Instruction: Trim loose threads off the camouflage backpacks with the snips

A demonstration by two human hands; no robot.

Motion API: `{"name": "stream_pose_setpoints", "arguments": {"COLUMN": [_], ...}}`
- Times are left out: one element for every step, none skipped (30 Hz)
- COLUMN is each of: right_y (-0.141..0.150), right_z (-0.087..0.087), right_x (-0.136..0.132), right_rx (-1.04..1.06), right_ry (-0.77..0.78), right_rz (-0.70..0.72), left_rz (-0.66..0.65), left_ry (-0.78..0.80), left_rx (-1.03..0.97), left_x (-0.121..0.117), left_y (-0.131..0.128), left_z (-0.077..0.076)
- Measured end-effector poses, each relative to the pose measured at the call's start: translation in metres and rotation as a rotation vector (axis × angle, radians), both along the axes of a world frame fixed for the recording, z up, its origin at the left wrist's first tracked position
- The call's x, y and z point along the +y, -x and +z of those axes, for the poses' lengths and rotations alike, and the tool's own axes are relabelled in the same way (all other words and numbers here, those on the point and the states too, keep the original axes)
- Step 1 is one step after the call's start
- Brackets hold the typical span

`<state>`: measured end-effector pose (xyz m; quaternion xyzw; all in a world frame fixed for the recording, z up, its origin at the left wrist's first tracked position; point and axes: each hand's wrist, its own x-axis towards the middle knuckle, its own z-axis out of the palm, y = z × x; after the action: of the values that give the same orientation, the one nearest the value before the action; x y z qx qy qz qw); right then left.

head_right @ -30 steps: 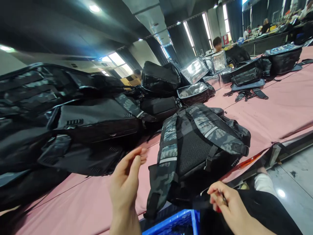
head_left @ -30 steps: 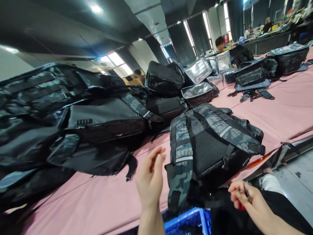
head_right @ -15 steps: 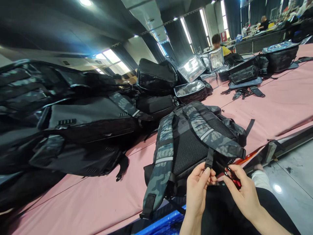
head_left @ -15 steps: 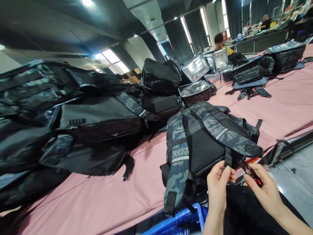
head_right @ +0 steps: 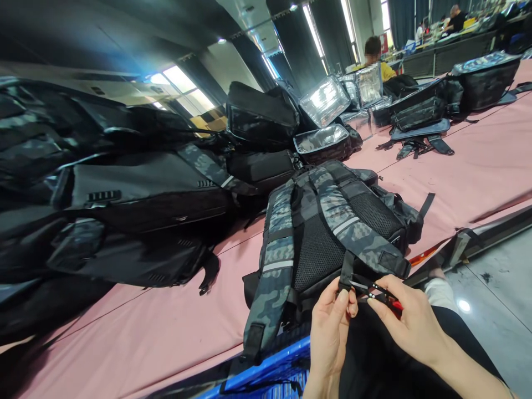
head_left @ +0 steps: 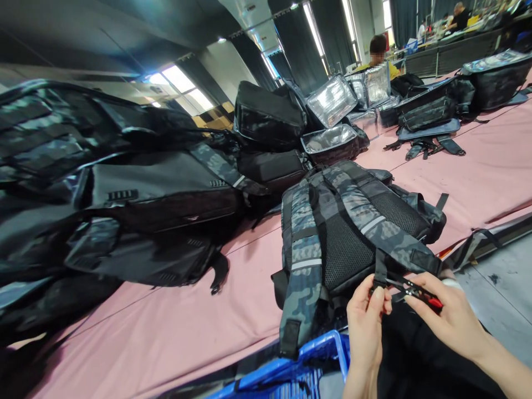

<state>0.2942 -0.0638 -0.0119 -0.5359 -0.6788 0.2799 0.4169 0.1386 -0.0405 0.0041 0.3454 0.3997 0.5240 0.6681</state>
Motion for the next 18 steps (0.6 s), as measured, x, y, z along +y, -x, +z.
{"name": "stream_pose_setpoints", "arguments": {"right_y": [-0.0003,-0.0006,-0.0008,-0.0011,-0.0012,-0.0012,-0.0012,-0.001,-0.0008,-0.0005,-0.0002,0.0001,0.0005,0.0008,0.001,0.0012,0.0012,0.0011], "right_z": [0.0014,0.0027,0.0038,0.0046,0.005,0.005,0.0046,0.0039,0.003,0.0021,0.0014,0.0009,0.0008,0.0011,0.0017,0.0026,0.0037,0.0049], "right_x": [0.0013,0.0026,0.0038,0.0047,0.0053,0.0057,0.0058,0.0058,0.0057,0.0057,0.0057,0.0056,0.0055,0.0052,0.0046,0.0038,0.0028,0.0017], "right_rx": [0.002,0.0,-0.008,-0.025,-0.049,-0.078,-0.108,-0.135,-0.156,-0.167,-0.166,-0.149,-0.115,-0.069,-0.018,0.026,0.054,0.064], "right_ry": [0.016,0.029,0.038,0.038,0.028,0.017,0.0,-0.023,-0.049,-0.073,-0.088,-0.093,-0.087,-0.071,-0.05,-0.028,-0.005,0.017], "right_rz": [0.02,0.034,0.044,0.048,0.048,0.044,0.036,0.026,0.018,0.011,0.009,0.013,0.017,0.015,0.004,-0.007,-0.011,-0.005], "left_rz": [-0.004,-0.009,-0.013,-0.019,-0.023,-0.026,-0.028,-0.029,-0.027,-0.025,-0.022,-0.019,-0.017,-0.019,-0.022,-0.026,-0.024,-0.021], "left_ry": [-0.006,-0.012,-0.019,-0.025,-0.031,-0.034,-0.036,-0.037,-0.04,-0.042,-0.044,-0.048,-0.051,-0.055,-0.058,-0.059,-0.058,-0.053], "left_rx": [0.009,0.018,0.027,0.036,0.046,0.055,0.067,0.085,0.106,0.128,0.145,0.153,0.151,0.139,0.123,0.108,0.098,0.094], "left_x": [-0.0003,-0.0004,-0.0004,-0.0002,0.0001,0.0005,0.0009,0.0012,0.0015,0.0016,0.0017,0.0016,0.0016,0.0016,0.0016,0.0016,0.0015,0.0014], "left_y": [0.0008,0.0016,0.0023,0.0029,0.0035,0.004,0.0046,0.0052,0.0057,0.0063,0.0069,0.0074,0.0078,0.0081,0.0081,0.008,0.0077,0.0072], "left_z": [-0.0011,-0.0021,-0.0031,-0.0038,-0.0043,-0.0046,-0.0048,-0.0048,-0.0048,-0.0049,-0.005,-0.0051,-0.0053,-0.0053,-0.0053,-0.0052,-0.0051,-0.005]}}
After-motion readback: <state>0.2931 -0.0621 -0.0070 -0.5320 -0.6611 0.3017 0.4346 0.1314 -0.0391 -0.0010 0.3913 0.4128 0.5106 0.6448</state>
